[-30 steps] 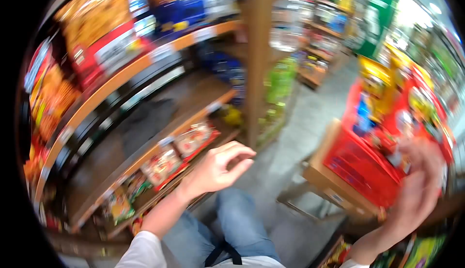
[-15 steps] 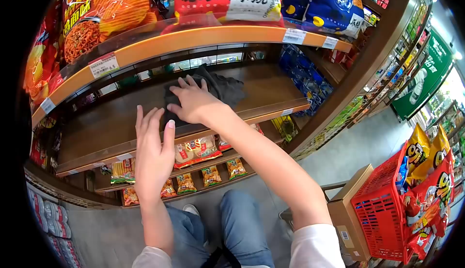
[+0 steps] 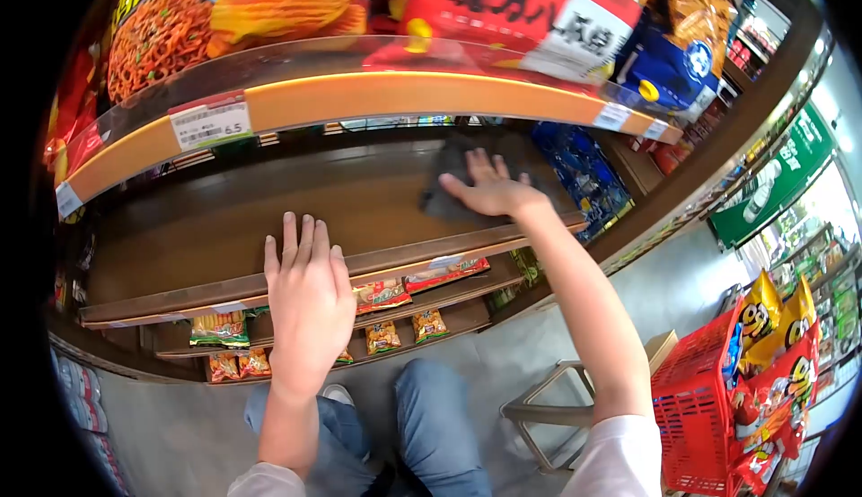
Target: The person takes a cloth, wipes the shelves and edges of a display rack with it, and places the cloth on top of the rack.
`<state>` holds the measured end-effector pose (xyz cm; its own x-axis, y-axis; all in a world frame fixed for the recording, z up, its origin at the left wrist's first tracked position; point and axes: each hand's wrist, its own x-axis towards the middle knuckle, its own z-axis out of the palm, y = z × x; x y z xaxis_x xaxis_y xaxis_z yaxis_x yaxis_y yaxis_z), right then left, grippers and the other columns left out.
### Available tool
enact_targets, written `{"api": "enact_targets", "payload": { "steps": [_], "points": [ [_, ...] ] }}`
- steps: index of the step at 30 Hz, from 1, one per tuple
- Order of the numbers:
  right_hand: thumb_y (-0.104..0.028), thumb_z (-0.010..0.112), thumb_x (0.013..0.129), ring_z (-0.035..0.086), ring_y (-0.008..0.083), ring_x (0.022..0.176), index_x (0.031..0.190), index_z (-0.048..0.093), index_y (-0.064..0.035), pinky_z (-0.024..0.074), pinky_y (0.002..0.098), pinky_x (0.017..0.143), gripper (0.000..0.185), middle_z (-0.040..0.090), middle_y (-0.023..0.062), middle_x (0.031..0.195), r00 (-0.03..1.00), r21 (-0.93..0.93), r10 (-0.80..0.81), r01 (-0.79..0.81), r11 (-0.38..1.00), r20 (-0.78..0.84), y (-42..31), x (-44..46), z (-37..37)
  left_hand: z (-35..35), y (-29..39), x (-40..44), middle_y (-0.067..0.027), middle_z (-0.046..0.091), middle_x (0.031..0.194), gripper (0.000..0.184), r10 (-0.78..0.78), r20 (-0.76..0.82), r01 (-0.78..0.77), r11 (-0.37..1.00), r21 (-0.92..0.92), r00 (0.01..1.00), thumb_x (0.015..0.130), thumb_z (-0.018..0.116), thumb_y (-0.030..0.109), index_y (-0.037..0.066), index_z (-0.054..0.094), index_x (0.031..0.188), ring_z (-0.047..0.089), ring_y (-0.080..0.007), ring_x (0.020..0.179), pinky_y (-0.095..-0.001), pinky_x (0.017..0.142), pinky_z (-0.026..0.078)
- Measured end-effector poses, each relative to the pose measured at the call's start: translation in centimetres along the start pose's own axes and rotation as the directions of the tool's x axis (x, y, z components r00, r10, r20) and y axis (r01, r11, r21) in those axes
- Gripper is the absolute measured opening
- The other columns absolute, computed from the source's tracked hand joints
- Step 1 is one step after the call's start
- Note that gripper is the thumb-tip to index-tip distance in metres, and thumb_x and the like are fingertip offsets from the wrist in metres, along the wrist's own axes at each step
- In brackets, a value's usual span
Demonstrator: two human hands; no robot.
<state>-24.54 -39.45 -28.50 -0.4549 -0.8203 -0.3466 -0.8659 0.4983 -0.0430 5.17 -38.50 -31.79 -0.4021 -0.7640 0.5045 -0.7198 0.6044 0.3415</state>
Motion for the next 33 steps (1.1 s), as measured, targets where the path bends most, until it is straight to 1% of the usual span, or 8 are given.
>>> {"api": "enact_targets", "payload": {
  "steps": [5, 10, 16, 22, 25, 27, 30, 33],
  "points": [
    [-0.075, 0.023, 0.096, 0.001, 0.0384, 0.155, 0.162, 0.003, -0.0081, 0.0064, 0.0563, 0.123, 0.096, -0.002, 0.0123, 0.170, 0.996, -0.073, 0.081, -0.079, 0.994, 0.032, -2.3, -0.9, 0.4, 0.2, -0.3, -0.3, -0.0283, 0.060, 0.134, 0.041, 0.021, -0.047, -0.021, 1.000, 0.007, 0.999, 0.100, 0.045, 0.014, -0.014, 0.060, 0.126, 0.047, -0.0396, 0.138, -0.0532, 0.119, 0.027],
    [-0.075, 0.028, 0.094, -0.005, 0.0400, 0.155, 0.162, 0.003, -0.0060, 0.0028, 0.0634, 0.121, 0.100, -0.005, 0.0140, 0.169, 0.933, -0.056, -0.339, 0.347, 0.936, 0.123, -9.7, -3.0, 0.6, 0.5, 0.0, -0.3, -0.0277, 0.060, 0.135, 0.041, 0.037, -0.052, -0.035, 0.999, 0.036, 0.998, 0.100, 0.044, 0.013, -0.014, 0.059, 0.126, 0.046, -0.0384, 0.139, -0.0527, 0.119, 0.026],
    [-0.069, 0.026, 0.098, -0.001, 0.0316, 0.157, 0.163, 0.006, -0.0098, 0.0014, 0.0597, 0.123, 0.089, 0.001, 0.0072, 0.171, 0.934, 0.070, -0.358, 0.356, 0.932, 0.004, -9.8, 1.5, 1.0, 0.3, 0.1, -0.3, -0.0280, 0.058, 0.137, 0.042, 0.051, -0.024, -0.050, 0.998, 0.045, 0.998, 0.101, 0.041, 0.012, -0.015, 0.058, 0.129, 0.045, -0.0388, 0.139, -0.0527, 0.119, 0.026],
    [-0.067, 0.026, 0.099, 0.004, 0.0318, 0.157, 0.161, 0.011, -0.0040, 0.0014, 0.0521, 0.125, 0.090, 0.005, 0.0131, 0.170, 0.981, 0.157, 0.064, -0.035, 0.987, -0.185, 2.8, 4.2, 0.5, 0.3, -0.1, -0.4, -0.0279, 0.058, 0.137, 0.042, 0.037, -0.042, -0.036, 0.999, 0.023, 0.998, 0.101, 0.041, 0.013, -0.015, 0.058, 0.128, 0.046, -0.0388, 0.139, -0.0529, 0.119, 0.026],
    [-0.059, 0.026, 0.102, 0.006, 0.0334, 0.156, 0.161, 0.011, -0.0036, 0.0068, 0.0513, 0.125, 0.082, 0.004, 0.0139, 0.170, 0.985, 0.136, 0.086, -0.065, 0.989, -0.150, 5.9, 2.2, 0.3, 0.4, -0.1, -0.4, -0.0277, 0.059, 0.136, 0.042, 0.030, -0.048, -0.030, 1.000, 0.004, 0.998, 0.101, 0.042, 0.013, -0.015, 0.058, 0.128, 0.046, -0.0386, 0.138, -0.0525, 0.119, 0.027],
    [-0.047, 0.028, 0.106, 0.011, 0.0355, 0.155, 0.160, 0.015, -0.0029, 0.0142, 0.0489, 0.125, 0.071, 0.009, 0.0164, 0.169, 0.999, 0.037, 0.015, -0.014, 0.999, -0.031, 5.9, 0.9, 0.1, 0.4, 0.0, -0.4, -0.0275, 0.059, 0.135, 0.041, 0.044, -0.058, -0.043, 0.999, 0.018, 0.997, 0.101, 0.042, 0.013, -0.015, 0.058, 0.127, 0.047, -0.0385, 0.137, -0.0525, 0.118, 0.028],
    [-0.042, 0.032, 0.108, 0.015, 0.0359, 0.154, 0.157, 0.024, -0.0013, 0.0180, 0.0432, 0.125, 0.065, 0.021, 0.0194, 0.165, 0.945, 0.057, -0.317, 0.313, 0.948, 0.084, 1.5, -2.9, -0.7, 0.5, 0.0, -0.4, -0.0278, 0.059, 0.135, 0.042, 0.036, -0.048, -0.034, 0.998, 0.044, 0.998, 0.101, 0.042, 0.013, -0.015, 0.058, 0.128, 0.047, -0.0385, 0.137, -0.0525, 0.118, 0.028],
    [-0.042, 0.029, 0.110, 0.009, 0.0295, 0.156, 0.161, 0.015, -0.0078, 0.0117, 0.0536, 0.124, 0.064, 0.015, 0.0138, 0.168, 0.811, 0.052, -0.575, 0.573, 0.818, 0.107, -5.1, -3.1, 0.3, 0.5, 0.1, -0.3, -0.0286, 0.058, 0.136, 0.042, 0.032, -0.037, -0.030, 0.998, 0.057, 0.999, 0.101, 0.042, 0.013, -0.015, 0.058, 0.129, 0.047, -0.0387, 0.137, -0.0523, 0.117, 0.028]
  ]
}}
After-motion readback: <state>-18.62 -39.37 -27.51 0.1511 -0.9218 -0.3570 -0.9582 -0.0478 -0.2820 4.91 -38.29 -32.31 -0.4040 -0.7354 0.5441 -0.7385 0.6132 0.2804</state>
